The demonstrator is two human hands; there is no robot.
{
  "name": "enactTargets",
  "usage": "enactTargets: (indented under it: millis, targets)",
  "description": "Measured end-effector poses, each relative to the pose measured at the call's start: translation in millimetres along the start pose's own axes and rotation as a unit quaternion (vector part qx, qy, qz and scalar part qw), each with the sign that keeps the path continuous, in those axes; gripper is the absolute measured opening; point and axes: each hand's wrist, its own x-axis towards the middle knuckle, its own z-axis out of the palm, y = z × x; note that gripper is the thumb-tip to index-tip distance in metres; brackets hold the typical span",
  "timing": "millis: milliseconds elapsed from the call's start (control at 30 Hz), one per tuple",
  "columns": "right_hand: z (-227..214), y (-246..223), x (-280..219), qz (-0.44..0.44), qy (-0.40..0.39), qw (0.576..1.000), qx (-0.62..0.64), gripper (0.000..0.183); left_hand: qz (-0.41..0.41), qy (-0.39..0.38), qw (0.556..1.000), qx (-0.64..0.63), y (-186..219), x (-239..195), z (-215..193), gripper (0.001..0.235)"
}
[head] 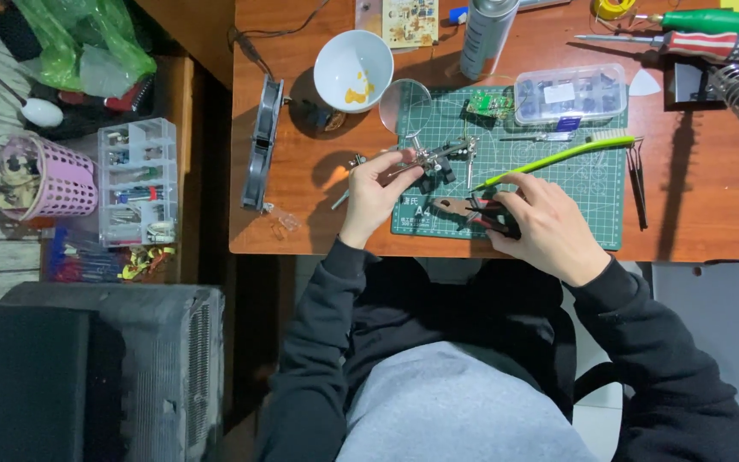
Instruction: Using pliers to cut and modify small wires and components on a circuit board held by a magnifying glass stand.
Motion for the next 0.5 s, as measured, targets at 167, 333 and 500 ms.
enactTargets:
  millis: [167,333,500]
  targets:
    - [-1,-8,1,0.009,0.008,0.999,0.034,0.042,0.077,0.043,0.993,0.082,27,-6,-5,0.026]
    - [-4,-14,-1,0.015,0.019,0.998,0.063,0.044,0.193,0.119,0.947,0.227,19,-52,10,0.018]
    - [-5,-21,0,0.023,-0.013,0.991,0.131,0.045,0.321,0.000,0.869,0.377,10,-76,32,0.056]
